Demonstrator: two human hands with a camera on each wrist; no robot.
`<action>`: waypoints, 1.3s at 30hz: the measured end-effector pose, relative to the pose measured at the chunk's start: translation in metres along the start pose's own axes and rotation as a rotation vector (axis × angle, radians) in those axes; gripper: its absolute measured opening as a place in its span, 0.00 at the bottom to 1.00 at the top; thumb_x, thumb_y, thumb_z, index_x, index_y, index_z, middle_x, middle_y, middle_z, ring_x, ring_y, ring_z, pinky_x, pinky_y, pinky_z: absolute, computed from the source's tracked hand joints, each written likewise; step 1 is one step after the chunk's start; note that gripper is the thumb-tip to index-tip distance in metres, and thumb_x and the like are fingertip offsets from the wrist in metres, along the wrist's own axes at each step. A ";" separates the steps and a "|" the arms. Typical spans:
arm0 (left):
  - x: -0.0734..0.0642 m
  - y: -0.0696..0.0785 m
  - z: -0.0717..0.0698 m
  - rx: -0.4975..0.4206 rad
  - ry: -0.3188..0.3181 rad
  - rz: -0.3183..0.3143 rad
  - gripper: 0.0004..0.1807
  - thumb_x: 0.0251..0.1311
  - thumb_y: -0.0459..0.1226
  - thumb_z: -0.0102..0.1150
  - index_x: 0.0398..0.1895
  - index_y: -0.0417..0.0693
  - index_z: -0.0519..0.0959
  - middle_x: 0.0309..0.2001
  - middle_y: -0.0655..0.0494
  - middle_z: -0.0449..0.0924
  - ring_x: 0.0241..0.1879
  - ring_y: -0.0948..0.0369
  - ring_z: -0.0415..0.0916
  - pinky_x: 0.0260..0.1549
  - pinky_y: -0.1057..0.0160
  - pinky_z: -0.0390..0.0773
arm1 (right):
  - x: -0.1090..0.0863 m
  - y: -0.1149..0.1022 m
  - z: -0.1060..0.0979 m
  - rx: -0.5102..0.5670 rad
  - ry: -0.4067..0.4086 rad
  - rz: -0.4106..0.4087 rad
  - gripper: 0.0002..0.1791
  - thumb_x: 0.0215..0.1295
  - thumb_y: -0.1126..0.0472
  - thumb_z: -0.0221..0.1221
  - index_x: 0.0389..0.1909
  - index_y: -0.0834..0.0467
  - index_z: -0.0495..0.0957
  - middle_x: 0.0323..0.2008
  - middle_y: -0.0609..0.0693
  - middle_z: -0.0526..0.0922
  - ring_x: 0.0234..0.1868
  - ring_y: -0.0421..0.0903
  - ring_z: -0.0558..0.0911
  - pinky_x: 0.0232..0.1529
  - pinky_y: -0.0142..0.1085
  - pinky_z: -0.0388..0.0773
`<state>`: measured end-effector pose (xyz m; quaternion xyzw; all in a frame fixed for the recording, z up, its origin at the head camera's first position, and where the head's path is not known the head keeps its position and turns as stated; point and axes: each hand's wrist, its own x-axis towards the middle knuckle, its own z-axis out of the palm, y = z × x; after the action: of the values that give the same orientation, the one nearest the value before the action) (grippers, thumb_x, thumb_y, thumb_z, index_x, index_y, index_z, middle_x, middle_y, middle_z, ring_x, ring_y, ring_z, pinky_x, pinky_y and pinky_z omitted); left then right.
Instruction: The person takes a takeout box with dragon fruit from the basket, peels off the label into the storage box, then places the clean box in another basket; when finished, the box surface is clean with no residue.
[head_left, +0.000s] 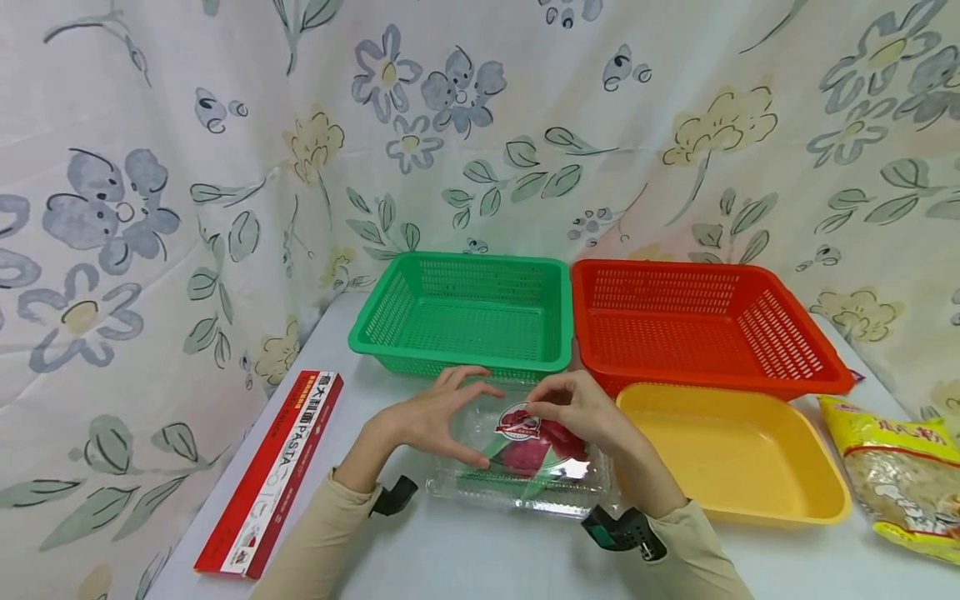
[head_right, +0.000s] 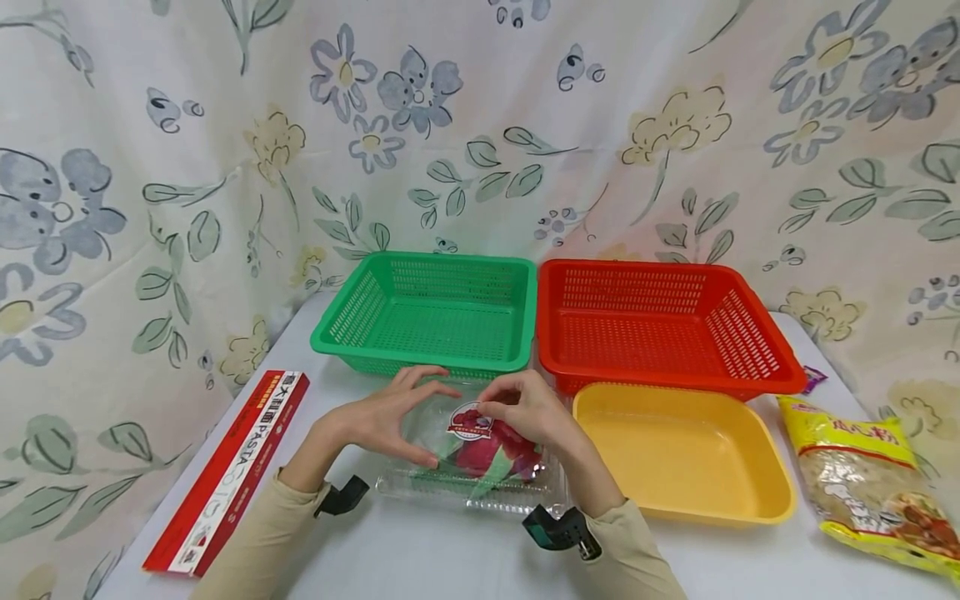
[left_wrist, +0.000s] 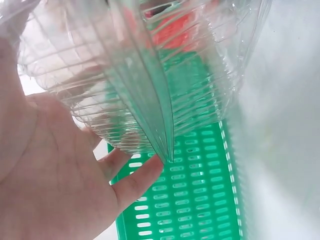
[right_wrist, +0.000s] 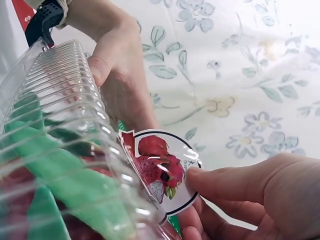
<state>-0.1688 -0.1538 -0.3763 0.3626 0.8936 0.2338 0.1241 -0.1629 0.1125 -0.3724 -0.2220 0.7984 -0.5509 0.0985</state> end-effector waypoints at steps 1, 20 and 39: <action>0.000 0.000 0.000 -0.001 0.000 -0.003 0.45 0.46 0.62 0.71 0.69 0.68 0.64 0.75 0.51 0.47 0.71 0.54 0.45 0.59 0.43 0.67 | 0.000 0.000 0.000 0.005 0.002 0.003 0.04 0.63 0.66 0.64 0.34 0.63 0.86 0.32 0.52 0.84 0.33 0.50 0.78 0.36 0.35 0.79; -0.002 0.004 0.000 -0.004 0.000 -0.029 0.47 0.45 0.62 0.73 0.70 0.65 0.66 0.75 0.55 0.47 0.71 0.54 0.46 0.59 0.44 0.69 | -0.004 -0.003 -0.001 0.047 -0.013 0.026 0.04 0.64 0.67 0.64 0.34 0.65 0.84 0.32 0.54 0.82 0.32 0.50 0.78 0.34 0.34 0.79; -0.003 0.008 -0.003 -0.013 -0.004 -0.031 0.47 0.45 0.61 0.73 0.70 0.64 0.66 0.74 0.53 0.48 0.72 0.53 0.46 0.58 0.43 0.69 | -0.004 -0.002 -0.008 0.057 -0.058 -0.016 0.06 0.66 0.66 0.62 0.35 0.66 0.84 0.33 0.55 0.82 0.32 0.50 0.79 0.35 0.33 0.78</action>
<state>-0.1631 -0.1522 -0.3691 0.3483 0.8973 0.2369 0.1317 -0.1623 0.1200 -0.3676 -0.2417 0.7775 -0.5673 0.1235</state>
